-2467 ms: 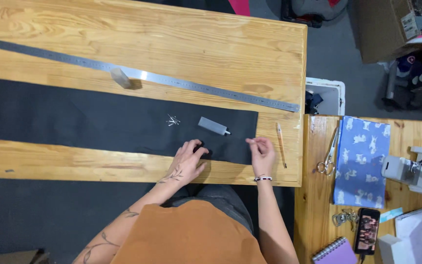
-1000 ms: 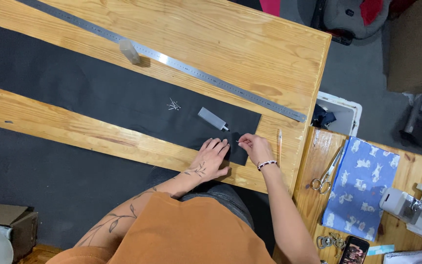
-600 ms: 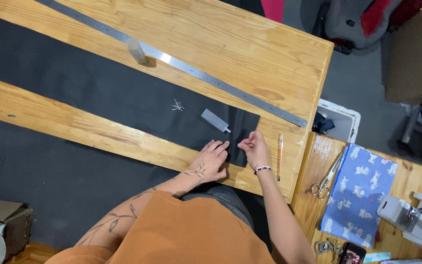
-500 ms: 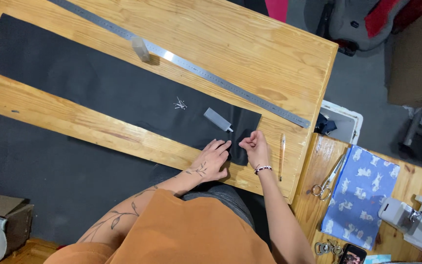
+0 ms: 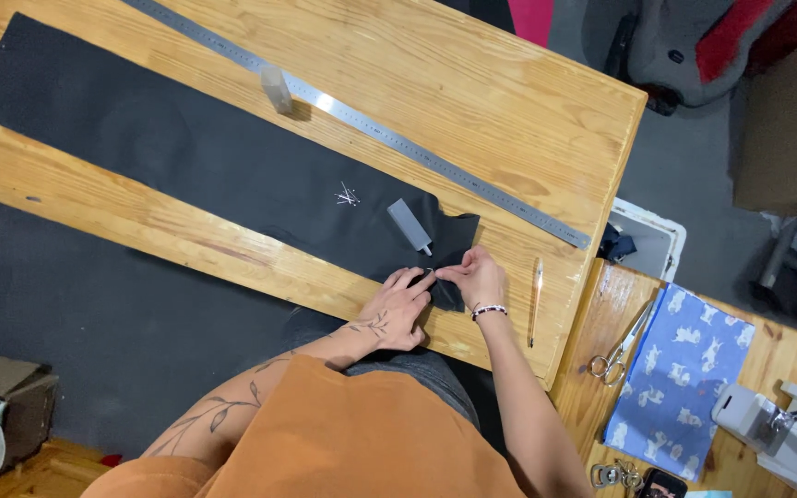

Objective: The person measures and marks a piece of black fabric on a wooden table using a metal ruler and a pencil. They then secure the fabric with pins and cut it into a strip using scissors. Finally, they fold the cut fabric piece.

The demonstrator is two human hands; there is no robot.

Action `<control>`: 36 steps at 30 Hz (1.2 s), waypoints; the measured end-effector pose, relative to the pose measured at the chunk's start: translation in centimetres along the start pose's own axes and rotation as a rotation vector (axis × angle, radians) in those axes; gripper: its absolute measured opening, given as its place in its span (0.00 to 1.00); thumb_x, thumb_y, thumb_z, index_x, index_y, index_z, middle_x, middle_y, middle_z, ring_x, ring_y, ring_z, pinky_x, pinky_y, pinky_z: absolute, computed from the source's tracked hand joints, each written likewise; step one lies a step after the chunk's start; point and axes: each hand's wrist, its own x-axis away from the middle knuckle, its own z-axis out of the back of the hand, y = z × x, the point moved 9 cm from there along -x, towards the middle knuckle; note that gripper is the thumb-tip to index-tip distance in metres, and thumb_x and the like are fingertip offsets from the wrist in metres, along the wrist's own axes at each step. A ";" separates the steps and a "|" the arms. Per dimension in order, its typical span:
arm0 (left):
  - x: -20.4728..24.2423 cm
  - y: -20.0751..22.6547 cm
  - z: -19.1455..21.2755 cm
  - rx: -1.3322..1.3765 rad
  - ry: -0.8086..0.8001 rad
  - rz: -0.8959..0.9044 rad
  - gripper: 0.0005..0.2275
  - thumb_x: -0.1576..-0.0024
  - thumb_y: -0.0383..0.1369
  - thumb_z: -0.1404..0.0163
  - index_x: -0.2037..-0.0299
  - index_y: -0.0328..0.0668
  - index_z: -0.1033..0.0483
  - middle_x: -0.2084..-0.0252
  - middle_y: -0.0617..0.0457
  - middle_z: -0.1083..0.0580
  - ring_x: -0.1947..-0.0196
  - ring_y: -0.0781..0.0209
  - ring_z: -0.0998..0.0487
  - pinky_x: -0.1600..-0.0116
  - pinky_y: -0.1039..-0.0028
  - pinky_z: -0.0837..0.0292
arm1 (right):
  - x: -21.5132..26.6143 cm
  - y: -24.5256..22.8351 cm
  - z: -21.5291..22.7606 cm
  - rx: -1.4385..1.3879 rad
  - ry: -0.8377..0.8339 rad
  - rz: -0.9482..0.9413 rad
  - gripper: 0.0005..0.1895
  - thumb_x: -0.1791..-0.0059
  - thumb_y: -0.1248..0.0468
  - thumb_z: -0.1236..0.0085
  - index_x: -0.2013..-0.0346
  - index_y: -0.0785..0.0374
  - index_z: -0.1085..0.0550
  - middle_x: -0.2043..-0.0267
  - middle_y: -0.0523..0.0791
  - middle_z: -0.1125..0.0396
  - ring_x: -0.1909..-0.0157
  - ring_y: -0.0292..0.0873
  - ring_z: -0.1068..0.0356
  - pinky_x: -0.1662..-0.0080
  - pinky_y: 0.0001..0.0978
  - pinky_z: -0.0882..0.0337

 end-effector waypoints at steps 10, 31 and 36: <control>-0.7 0.3 0.0 -0.181 -0.123 -0.006 0.22 0.58 0.49 0.50 0.62 0.38 0.22 0.54 0.43 0.23 0.40 0.41 0.33 0.27 0.51 0.52 | 2.5 -16.0 -3.4 0.053 0.204 0.525 0.07 0.54 0.58 0.32 0.67 0.49 0.24 0.69 0.42 0.25 0.59 0.49 0.24 0.55 0.39 0.25; 6.3 -6.4 3.1 0.069 0.225 0.205 0.17 0.49 0.38 0.45 0.53 0.36 0.29 0.36 0.37 0.35 0.31 0.36 0.37 0.26 0.47 0.46 | -4.8 -13.6 -8.0 -0.036 0.015 0.468 0.10 0.49 0.65 0.40 0.54 0.51 0.28 0.64 0.45 0.27 0.56 0.50 0.24 0.52 0.45 0.24; 6.4 -9.1 6.6 0.005 0.289 0.459 0.20 0.43 0.37 0.48 0.42 0.39 0.32 0.35 0.39 0.36 0.30 0.39 0.38 0.27 0.49 0.44 | -3.2 -11.9 -8.9 0.022 -0.047 0.478 0.05 0.48 0.61 0.42 0.57 0.50 0.25 0.63 0.43 0.28 0.56 0.47 0.24 0.53 0.40 0.23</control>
